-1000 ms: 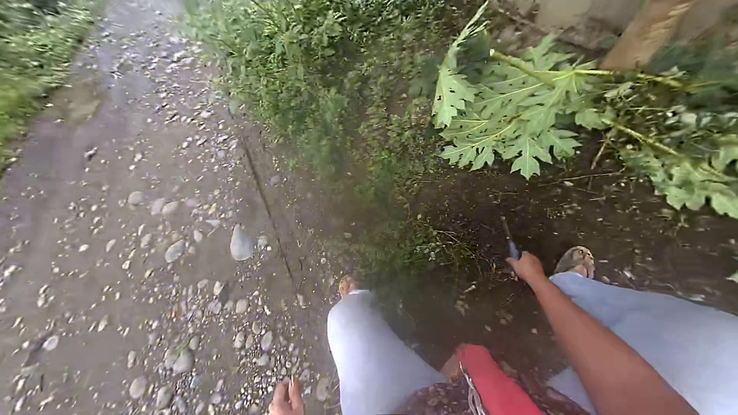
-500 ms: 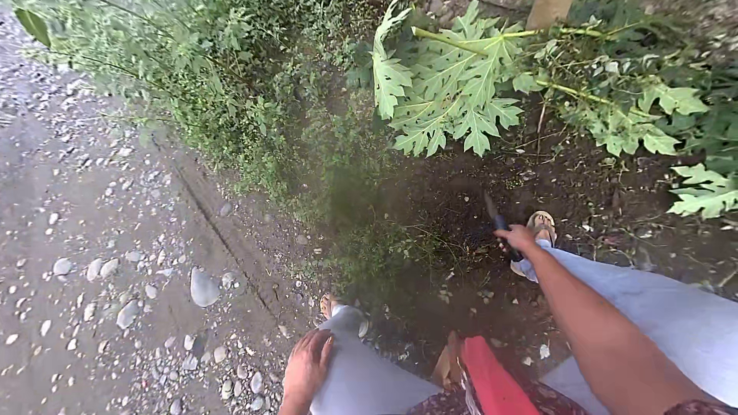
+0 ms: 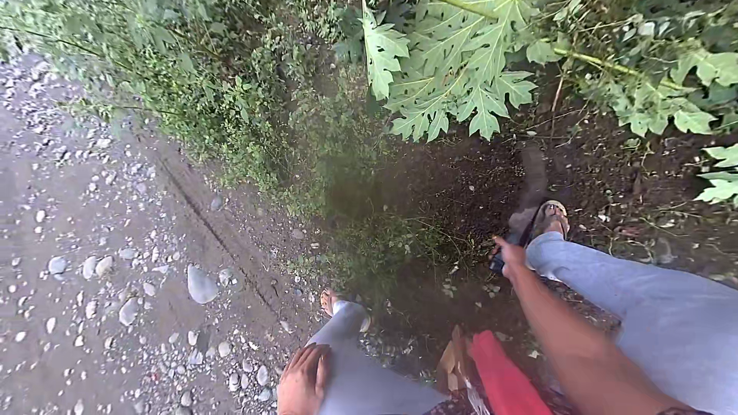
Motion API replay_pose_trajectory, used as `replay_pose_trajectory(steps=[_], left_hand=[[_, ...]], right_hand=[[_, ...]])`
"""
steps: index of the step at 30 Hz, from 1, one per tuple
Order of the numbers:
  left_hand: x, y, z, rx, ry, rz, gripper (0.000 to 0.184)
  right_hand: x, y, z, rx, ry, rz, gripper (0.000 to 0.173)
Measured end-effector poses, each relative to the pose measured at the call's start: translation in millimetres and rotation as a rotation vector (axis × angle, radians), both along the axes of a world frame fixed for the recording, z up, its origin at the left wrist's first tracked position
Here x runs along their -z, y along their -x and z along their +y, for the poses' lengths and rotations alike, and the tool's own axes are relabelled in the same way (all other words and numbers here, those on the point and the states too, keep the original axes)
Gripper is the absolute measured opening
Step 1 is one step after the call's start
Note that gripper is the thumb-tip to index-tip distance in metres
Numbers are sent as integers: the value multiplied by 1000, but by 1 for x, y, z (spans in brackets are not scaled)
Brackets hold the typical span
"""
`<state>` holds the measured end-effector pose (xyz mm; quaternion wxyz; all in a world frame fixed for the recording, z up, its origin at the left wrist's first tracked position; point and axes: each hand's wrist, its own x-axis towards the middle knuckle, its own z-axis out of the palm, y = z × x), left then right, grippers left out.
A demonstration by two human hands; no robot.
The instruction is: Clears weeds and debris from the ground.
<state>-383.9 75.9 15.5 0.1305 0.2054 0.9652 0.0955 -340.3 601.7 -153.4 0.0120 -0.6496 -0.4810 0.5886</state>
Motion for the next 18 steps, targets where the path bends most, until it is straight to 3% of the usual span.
replay_pose_trajectory(steps=[4,7,9,12,15,18], left_hand=[[-2,-2,-4,3,-31,5,51],[0,-1,-9,5,-54,5,49],[1,-3,-11,-1,-77,9,49],[0,-6,-12,-16,-103,18,50],[1,-7,-10,-31,-120,34,51],[2,-5,-8,-47,-144,50,50]], right_hand=[[20,-38,-26,-939,83,-488,43],[11,-56,3,-1328,-100,-602,51],[-3,-62,36,-1442,-251,-620,48],[-12,-62,66,-1289,-330,-592,45],[-2,-40,53,-786,-245,-393,46],[18,-3,7,-277,-64,-140,38]])
